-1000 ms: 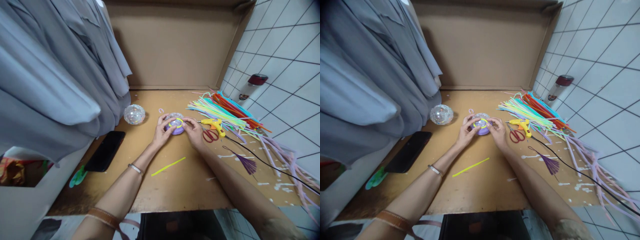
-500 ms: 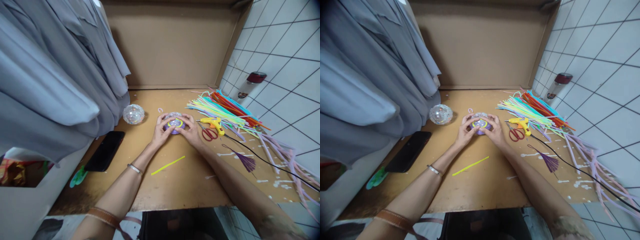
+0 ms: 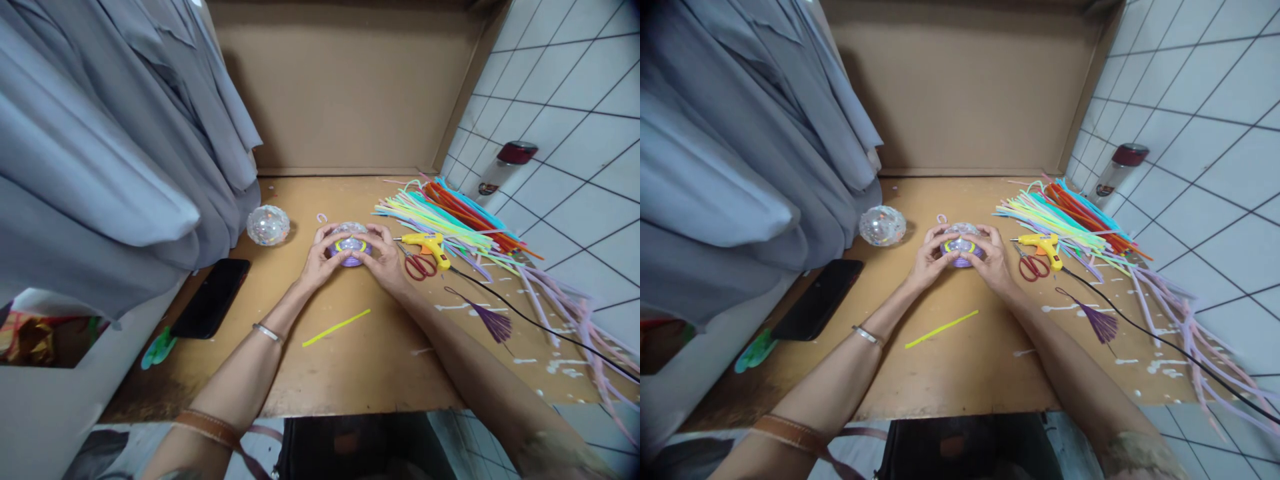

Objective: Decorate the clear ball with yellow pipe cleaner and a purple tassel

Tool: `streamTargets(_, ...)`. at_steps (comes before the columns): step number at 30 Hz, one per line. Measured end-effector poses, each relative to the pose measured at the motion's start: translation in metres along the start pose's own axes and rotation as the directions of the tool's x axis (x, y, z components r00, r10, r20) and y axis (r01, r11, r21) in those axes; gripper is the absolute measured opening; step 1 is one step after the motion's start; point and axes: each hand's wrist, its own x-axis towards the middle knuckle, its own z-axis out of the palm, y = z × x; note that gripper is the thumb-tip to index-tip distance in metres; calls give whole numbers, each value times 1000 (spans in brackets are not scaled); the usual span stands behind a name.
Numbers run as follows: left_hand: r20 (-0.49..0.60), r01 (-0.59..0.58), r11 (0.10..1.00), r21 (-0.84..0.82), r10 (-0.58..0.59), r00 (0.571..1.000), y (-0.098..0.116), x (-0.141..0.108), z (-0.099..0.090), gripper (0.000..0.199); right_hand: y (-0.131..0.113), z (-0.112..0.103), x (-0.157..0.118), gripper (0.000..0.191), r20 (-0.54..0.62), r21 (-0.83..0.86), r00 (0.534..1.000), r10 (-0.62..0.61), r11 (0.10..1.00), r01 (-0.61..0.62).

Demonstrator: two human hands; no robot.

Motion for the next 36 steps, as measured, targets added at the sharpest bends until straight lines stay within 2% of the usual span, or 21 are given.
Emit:
streamTargets(12,99,46,995,-84,-37,994,3,1,-7,59,-6,-2,2,41,39,-34,999,-26,999,27)
streamTargets(20,93,33,995,-96,-24,995,6,2,-8,54,-13,-2,2,37,44,-104,992,-114,988,118)
streamTargets(25,85,33,996,-79,-26,996,6,2,-7,55,-14,-3,2,37,79,-128,991,-111,985,120)
streamTargets(36,64,-1,996,-84,6,998,2,1,-5,50,-13,-4,2,29,73,-138,985,-158,976,167)
